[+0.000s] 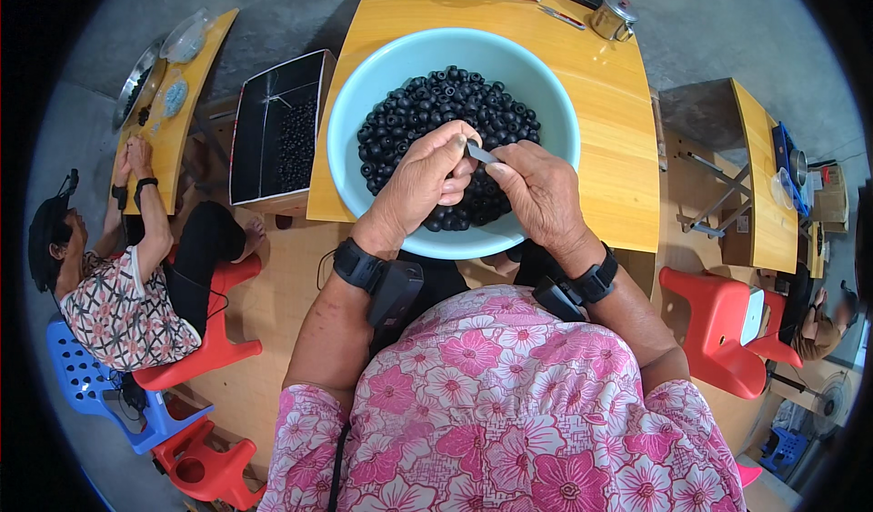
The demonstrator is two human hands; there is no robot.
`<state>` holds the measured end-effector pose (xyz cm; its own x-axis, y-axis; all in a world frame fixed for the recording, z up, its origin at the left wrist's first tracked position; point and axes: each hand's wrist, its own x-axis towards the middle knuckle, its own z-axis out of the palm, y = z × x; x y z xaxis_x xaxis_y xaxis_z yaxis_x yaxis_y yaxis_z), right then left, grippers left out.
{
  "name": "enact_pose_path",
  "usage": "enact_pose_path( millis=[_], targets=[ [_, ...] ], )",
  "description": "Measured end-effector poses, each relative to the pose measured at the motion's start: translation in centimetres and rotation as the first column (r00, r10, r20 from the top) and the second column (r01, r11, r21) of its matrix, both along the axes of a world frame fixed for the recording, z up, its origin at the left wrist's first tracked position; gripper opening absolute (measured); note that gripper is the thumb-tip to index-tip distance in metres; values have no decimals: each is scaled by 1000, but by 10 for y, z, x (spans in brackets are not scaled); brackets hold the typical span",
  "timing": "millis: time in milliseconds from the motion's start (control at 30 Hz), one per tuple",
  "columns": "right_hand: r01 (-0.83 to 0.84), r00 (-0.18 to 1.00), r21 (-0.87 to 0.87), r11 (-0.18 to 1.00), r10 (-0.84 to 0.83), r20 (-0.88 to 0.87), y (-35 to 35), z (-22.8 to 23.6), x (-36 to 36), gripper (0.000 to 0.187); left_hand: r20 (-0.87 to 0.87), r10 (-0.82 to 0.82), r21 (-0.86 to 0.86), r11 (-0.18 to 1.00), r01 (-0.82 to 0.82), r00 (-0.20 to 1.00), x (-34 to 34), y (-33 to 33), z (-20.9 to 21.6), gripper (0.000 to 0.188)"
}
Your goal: Peeling and cleaning small black seeds from a large bowl using a small knife.
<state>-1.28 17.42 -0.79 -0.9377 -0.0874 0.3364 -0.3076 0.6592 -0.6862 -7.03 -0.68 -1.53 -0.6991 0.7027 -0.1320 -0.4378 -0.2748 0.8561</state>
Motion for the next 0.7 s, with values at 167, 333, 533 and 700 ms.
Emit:
enact_pose_path(
  millis=[167,333,533,700],
  targets=[
    [119,993,-58,991,-119,6,-3,-3,-2,18,-2,-2,-4,1000,2,1000,1,0,3,29],
    [133,991,-155,979,-133,10,0,-7,-5,18,-46,22,-21,1000,-23,999,3,2,3,29],
    [83,996,-270,959,-75,39,1,3,-2,19,-36,39,-41,998,-40,999,2,2,3,30],
    [64,995,-380,923,-31,92,2,1,-2,32,-21,25,-66,997,-26,999,0,3,5,29]
  ],
)
